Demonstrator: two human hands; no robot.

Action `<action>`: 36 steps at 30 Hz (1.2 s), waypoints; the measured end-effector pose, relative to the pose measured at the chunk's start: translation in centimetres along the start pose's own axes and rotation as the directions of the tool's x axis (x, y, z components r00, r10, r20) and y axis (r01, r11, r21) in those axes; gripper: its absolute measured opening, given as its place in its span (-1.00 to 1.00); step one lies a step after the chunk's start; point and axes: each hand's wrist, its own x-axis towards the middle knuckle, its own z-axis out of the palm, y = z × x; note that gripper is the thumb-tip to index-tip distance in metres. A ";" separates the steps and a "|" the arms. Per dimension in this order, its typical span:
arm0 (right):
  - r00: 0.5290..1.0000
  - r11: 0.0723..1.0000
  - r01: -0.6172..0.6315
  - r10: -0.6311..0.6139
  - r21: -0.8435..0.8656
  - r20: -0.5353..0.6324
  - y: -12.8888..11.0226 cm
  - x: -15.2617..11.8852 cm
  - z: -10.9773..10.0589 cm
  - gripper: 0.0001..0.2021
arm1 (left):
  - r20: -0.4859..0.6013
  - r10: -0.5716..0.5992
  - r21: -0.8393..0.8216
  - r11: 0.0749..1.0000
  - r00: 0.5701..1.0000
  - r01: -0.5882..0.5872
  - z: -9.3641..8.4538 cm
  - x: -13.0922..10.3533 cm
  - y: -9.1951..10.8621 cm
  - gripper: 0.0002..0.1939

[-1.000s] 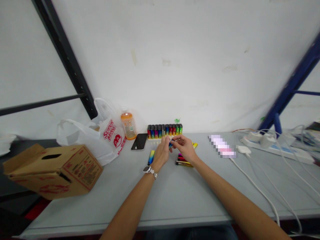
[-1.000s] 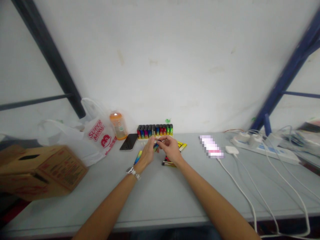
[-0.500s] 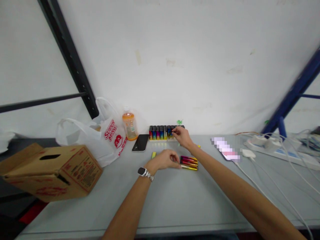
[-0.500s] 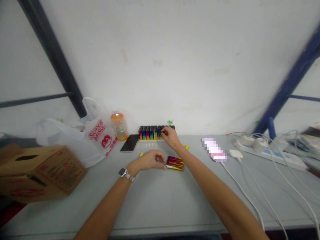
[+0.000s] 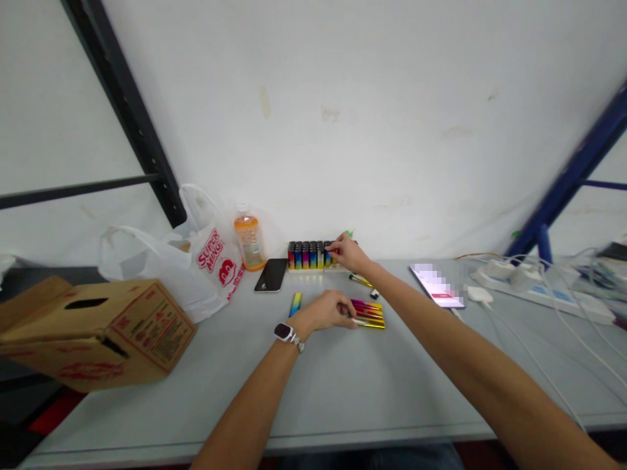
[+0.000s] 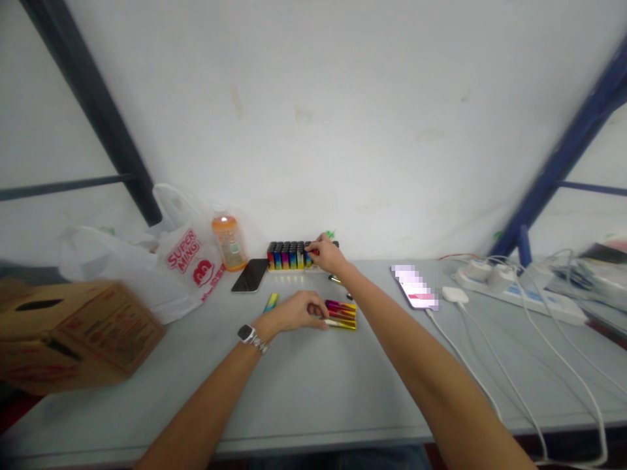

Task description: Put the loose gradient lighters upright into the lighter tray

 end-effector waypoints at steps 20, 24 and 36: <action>0.900 0.922 -0.162 0.284 0.350 -0.331 -2.1 -10.6 -2.2 -0.72 | -0.294 -0.069 -0.302 0.953 0.953 -0.024 -3.6 -0.2 -1.9 -0.65; 0.879 0.894 -0.186 0.337 0.407 -0.337 -2.4 -11.0 -2.1 -0.72 | -0.527 -0.136 -0.501 0.847 0.839 -0.178 -2.2 0.9 -1.6 -0.56; 0.939 0.859 -0.139 0.272 0.493 -0.210 -4.5 -11.4 -1.2 -0.75 | -0.489 -0.330 -0.698 0.703 0.807 -0.136 0.9 1.7 1.9 -0.44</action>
